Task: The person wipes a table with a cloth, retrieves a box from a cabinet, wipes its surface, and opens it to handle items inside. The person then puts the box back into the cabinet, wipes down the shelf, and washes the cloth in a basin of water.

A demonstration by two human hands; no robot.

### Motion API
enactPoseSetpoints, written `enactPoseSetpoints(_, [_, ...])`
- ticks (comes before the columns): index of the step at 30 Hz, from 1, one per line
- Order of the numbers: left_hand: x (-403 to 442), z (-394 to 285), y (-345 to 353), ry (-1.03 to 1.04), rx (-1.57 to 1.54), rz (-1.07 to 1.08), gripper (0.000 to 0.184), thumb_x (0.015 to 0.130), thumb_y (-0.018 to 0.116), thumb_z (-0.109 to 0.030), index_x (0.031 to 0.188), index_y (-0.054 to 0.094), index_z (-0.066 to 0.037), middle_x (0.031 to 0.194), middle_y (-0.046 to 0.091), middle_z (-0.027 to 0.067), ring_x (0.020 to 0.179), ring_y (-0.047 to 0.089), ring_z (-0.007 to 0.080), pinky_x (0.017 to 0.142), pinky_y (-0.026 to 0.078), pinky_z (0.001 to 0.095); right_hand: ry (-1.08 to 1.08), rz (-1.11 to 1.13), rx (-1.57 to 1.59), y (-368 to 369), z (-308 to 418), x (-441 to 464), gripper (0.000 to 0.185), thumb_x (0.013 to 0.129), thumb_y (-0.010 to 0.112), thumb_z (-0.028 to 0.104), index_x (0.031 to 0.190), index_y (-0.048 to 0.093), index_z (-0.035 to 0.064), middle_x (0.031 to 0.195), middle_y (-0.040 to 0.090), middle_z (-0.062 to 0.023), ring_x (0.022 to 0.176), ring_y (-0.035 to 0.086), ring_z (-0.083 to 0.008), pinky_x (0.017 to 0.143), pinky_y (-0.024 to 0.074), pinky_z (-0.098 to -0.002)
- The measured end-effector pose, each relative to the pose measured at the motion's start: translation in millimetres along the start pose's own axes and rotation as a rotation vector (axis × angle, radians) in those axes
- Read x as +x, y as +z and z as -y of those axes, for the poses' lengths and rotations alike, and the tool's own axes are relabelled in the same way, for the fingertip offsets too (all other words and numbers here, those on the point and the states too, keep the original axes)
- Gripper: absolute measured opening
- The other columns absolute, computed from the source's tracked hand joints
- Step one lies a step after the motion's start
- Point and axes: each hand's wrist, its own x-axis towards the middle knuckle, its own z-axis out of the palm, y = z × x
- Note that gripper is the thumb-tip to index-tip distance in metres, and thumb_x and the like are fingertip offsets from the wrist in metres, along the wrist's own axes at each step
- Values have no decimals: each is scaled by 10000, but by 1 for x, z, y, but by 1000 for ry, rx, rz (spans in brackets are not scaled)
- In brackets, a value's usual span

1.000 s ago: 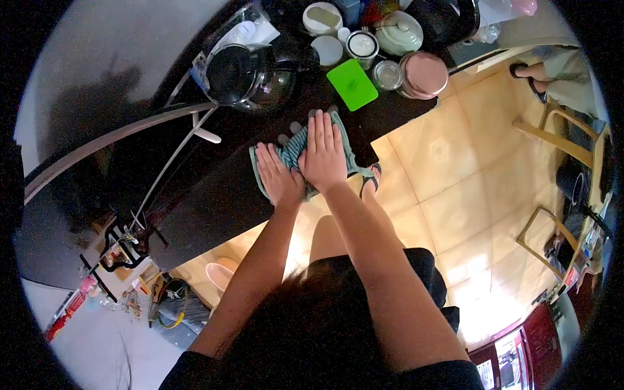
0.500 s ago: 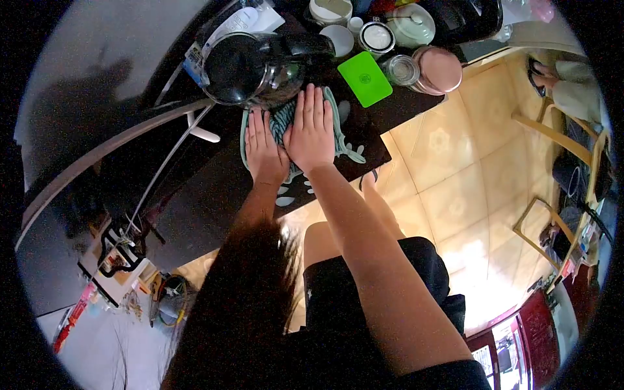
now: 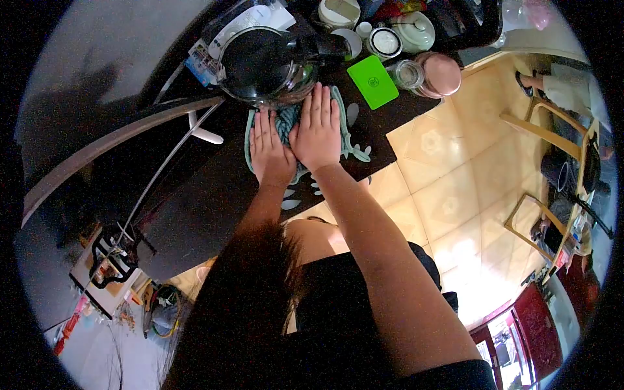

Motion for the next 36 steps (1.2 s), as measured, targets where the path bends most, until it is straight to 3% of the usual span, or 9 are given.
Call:
enactPoseSetpoints(3, [-1, 0, -1, 4, -13, 0, 694, 856, 401, -189, 1506, 264, 12, 1609, 192, 144, 1495, 159, 296, 1203, 122, 427, 17, 56, -43, 0, 0, 0, 708, 888, 440, 298, 1458, 297, -97, 1582, 197, -235, 1481, 160, -362, 1198, 124, -472])
enactPoseSetpoints(6, [1, -1, -5, 29, -17, 13, 634, 910, 367, -196, 1488, 266, 44, 1609, 179, 161, 1494, 153, 312, 1201, 121, 436, 13, 46, -51, 1, 1, -2, 692, 890, 434, 289, 1452, 311, -97, 1575, 220, -230, 1475, 186, -360, 1194, 149, -470])
enactPoseSetpoints(17, [-1, -1, -3, 81, 29, -27, 581, 942, 340, -163, 1482, 281, 43, 1611, 167, 156, 1497, 143, 287, 1201, 116, 427, 20, -162, -45, 4, 0, -4, 635, 853, 482, 258, 1397, 418, -63, 1516, 354, -214, 1434, 300, -337, 1184, 213, -445])
enactPoseSetpoints(36, [-1, 4, 5, 116, 108, -105, 603, 952, 348, -207, 1495, 257, 38, 1614, 163, 156, 1496, 155, 279, 1196, 134, 424, 13, -173, -12, 10, 0, -3, 652, 874, 476, 306, 1418, 402, -46, 1538, 330, -193, 1438, 292, -334, 1184, 207, -440])
